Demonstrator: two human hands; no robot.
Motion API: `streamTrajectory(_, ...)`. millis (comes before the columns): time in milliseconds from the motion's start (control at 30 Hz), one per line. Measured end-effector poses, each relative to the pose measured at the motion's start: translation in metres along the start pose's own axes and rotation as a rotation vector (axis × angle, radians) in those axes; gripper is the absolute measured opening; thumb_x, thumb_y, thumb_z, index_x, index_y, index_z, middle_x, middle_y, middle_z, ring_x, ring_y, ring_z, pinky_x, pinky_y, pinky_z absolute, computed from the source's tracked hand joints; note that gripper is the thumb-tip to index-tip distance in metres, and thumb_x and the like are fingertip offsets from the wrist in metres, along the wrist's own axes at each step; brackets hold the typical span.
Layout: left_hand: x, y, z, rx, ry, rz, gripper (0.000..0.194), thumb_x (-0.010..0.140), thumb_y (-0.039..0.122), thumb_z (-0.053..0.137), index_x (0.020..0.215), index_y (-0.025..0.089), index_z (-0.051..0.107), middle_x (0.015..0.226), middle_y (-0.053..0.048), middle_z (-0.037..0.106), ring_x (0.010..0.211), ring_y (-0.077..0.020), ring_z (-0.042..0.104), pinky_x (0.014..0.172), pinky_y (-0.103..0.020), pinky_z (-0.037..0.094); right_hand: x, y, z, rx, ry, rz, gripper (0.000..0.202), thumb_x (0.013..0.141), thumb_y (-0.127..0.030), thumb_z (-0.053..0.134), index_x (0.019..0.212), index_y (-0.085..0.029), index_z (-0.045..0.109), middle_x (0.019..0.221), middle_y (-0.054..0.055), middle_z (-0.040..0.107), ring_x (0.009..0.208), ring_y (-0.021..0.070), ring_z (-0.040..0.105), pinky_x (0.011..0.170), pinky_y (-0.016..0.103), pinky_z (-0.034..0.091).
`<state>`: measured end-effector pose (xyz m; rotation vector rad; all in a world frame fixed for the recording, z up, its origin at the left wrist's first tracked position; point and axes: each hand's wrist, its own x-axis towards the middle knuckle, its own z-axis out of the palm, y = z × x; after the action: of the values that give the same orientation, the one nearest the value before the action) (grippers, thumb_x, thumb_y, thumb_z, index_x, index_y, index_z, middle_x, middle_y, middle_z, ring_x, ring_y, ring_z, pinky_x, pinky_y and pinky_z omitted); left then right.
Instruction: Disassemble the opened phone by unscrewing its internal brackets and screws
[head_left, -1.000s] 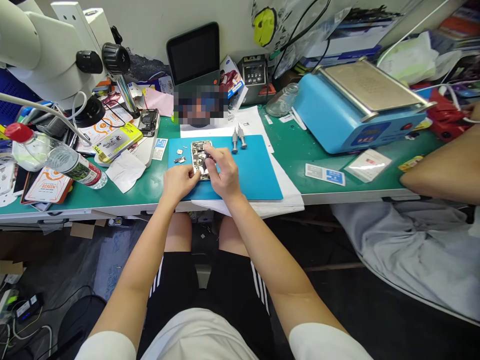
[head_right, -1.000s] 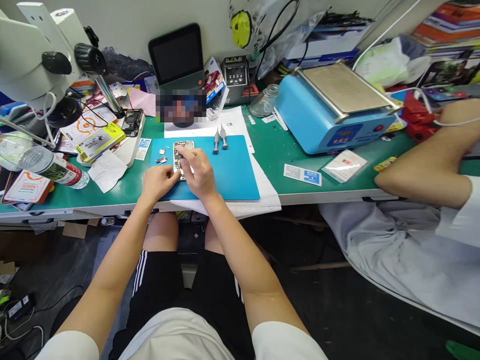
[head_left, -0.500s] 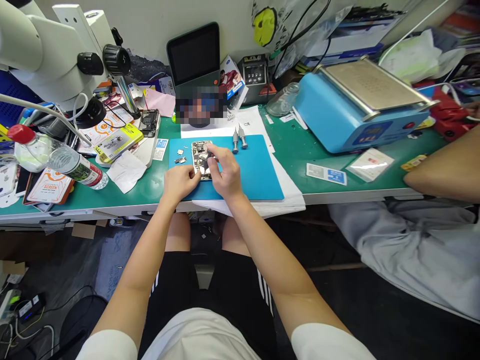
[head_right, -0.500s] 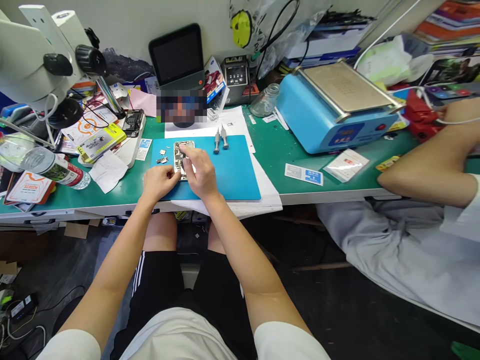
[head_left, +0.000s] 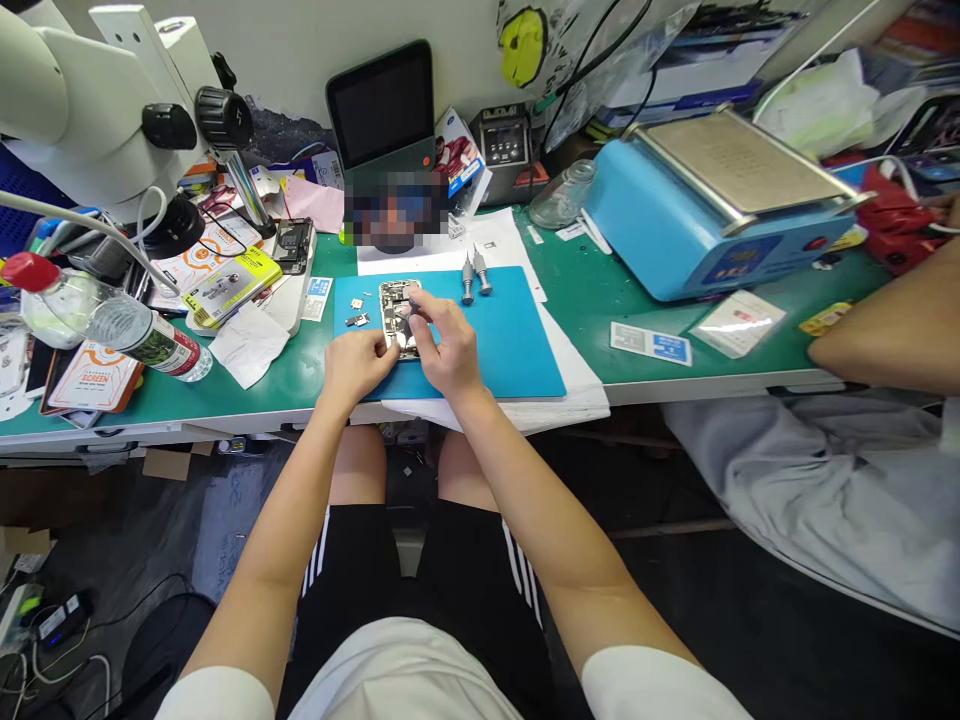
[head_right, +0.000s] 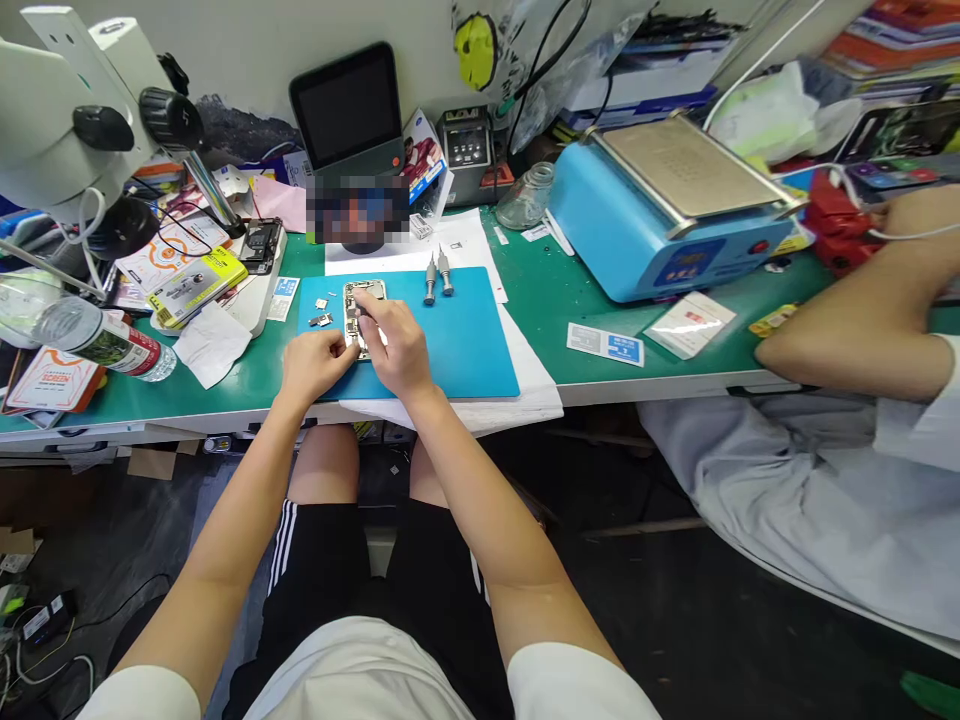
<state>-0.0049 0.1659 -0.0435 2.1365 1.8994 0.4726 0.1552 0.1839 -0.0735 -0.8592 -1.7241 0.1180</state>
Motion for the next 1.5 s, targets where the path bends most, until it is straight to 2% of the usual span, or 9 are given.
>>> streamTrajectory(100,0.0002,0.0007,-0.0006,-0.007,0.002,-0.003,0.035,0.094,0.047,0.058,0.071,0.022,0.066,0.076,-0.005,0.074,0.073,-0.0218,0.064,0.061,-0.032,0.029,0.0009,0.0004,-0.0001,0.004,0.018,-0.012,0.035,0.106,-0.032,0.048,0.139,-0.028,0.059,0.109,0.007,0.075,0.096,0.0226,0.07,0.088,0.04,0.06)
streamTrajectory(233,0.0009,0.0014,-0.001,-0.015,0.005,-0.007,0.035,0.094,0.045,0.059,0.07,0.022,0.066,0.074,-0.004,0.073,0.072,-0.0213,0.063,0.061,-0.032,0.03,0.0024,-0.0015,-0.0012,0.022,0.021,-0.019,0.037,0.106,-0.028,0.047,0.142,-0.029,0.056,0.118,0.007,0.075,0.102,0.023,0.071,0.091,0.041,0.061)
streamTrajectory(500,0.0004,0.0007,0.0004,-0.036,0.016,-0.005,0.034,0.093,0.044,0.06,0.067,0.022,0.064,0.073,-0.004,0.073,0.07,-0.0204,0.061,0.061,-0.032,0.027,0.0014,-0.002,0.0003,0.072,0.005,0.009,0.035,0.107,-0.029,0.047,0.141,-0.03,0.057,0.107,0.004,0.078,0.092,0.0205,0.071,0.086,0.038,0.062)
streamTrajectory(733,0.0014,-0.0012,0.0026,-0.058,0.025,0.01,0.035,0.093,0.044,0.06,0.066,0.021,0.061,0.072,-0.004,0.071,0.069,-0.0199,0.06,0.06,-0.032,0.024,0.001,-0.0003,0.0011,0.094,0.02,-0.008,0.035,0.106,-0.026,0.051,0.14,-0.031,0.057,0.11,0.003,0.078,0.092,0.0201,0.073,0.084,0.037,0.062)
streamTrajectory(967,0.0016,-0.0012,0.0015,-0.054,0.021,0.01,0.035,0.093,0.044,0.061,0.066,0.021,0.06,0.072,-0.004,0.071,0.069,-0.0199,0.059,0.061,-0.032,0.024,0.0009,0.0,0.0017,0.097,0.011,0.032,0.031,0.106,-0.031,0.05,0.136,-0.031,0.059,0.109,0.004,0.079,0.092,0.0208,0.075,0.083,0.038,0.064)
streamTrajectory(1167,0.0018,-0.0016,0.0007,-0.041,0.013,0.017,0.035,0.093,0.046,0.061,0.067,0.022,0.062,0.073,-0.004,0.071,0.071,-0.021,0.061,0.061,-0.032,0.025,0.0017,0.0003,0.0026,0.095,0.015,-0.005,0.03,0.106,-0.029,0.05,0.135,-0.03,0.059,0.112,0.004,0.079,0.095,0.0199,0.075,0.086,0.038,0.064)
streamTrajectory(1500,0.0009,-0.0018,0.0023,-0.05,0.013,0.017,0.034,0.093,0.046,0.061,0.069,0.022,0.064,0.073,-0.004,0.072,0.07,-0.0209,0.061,0.061,-0.033,0.026,-0.001,0.0022,0.0018,0.123,-0.028,0.045,0.031,0.107,-0.036,0.046,0.135,-0.03,0.059,0.118,0.005,0.076,0.099,0.0207,0.076,0.092,0.04,0.064)
